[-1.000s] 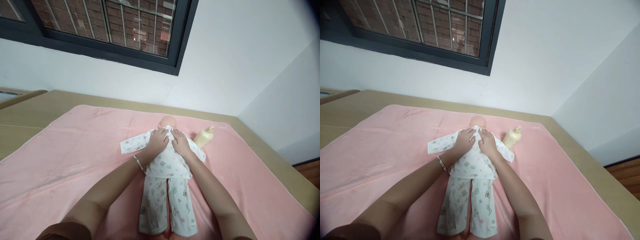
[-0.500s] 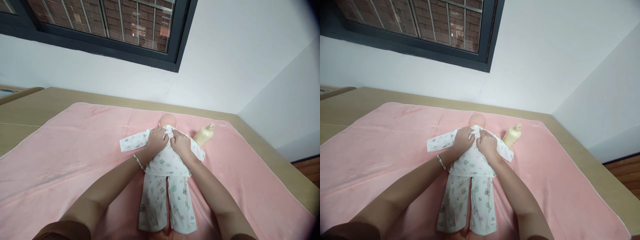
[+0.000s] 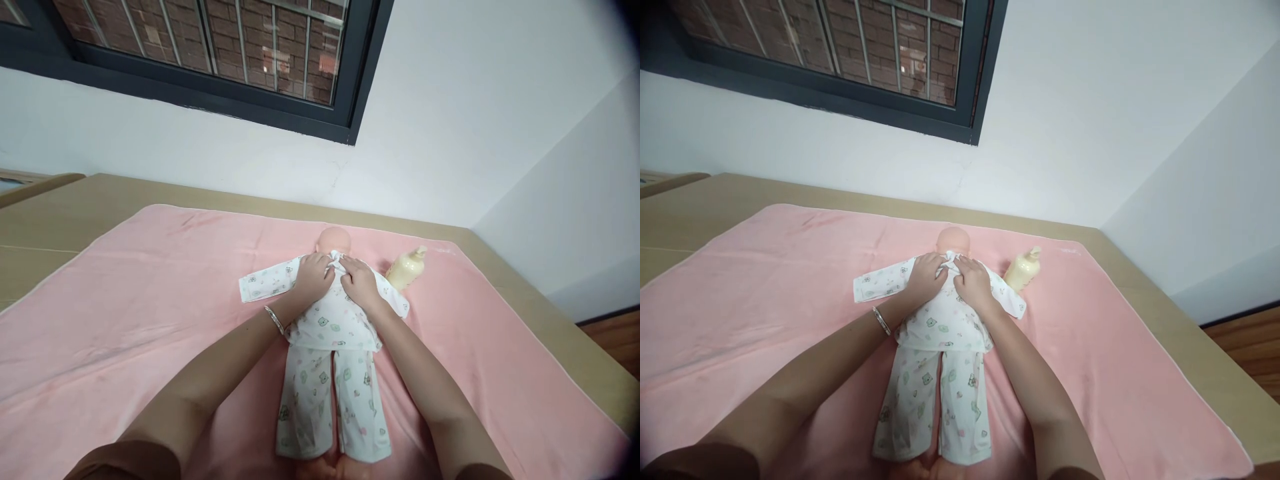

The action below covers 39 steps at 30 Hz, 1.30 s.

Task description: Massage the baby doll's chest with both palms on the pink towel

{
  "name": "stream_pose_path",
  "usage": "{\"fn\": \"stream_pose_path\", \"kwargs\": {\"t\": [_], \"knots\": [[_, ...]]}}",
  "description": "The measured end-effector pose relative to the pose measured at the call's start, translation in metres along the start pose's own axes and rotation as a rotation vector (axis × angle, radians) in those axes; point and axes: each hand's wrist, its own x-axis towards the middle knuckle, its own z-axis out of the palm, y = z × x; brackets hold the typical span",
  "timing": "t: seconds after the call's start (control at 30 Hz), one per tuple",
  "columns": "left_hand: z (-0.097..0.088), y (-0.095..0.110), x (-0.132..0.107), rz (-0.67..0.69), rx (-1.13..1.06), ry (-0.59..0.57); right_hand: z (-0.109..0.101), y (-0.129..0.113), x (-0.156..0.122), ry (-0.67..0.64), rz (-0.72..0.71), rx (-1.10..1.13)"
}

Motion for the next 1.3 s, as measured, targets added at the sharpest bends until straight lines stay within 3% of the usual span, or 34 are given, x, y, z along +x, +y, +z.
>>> {"fn": "stream_pose_path", "kwargs": {"t": [0.33, 0.77, 1.3], "knots": [[-0.003, 0.008, -0.004, -0.052, 0.107, 0.093, -0.001, -0.013, -0.013, 0.193, 0.145, -0.091], [-0.004, 0.011, -0.006, -0.123, 0.181, 0.078, -0.012, -0.027, -0.011, 0.042, 0.287, -0.211], [0.0, 0.005, -0.002, -0.106, 0.055, -0.002, -0.009, -0.007, 0.001, -0.063, 0.061, -0.114]]}}
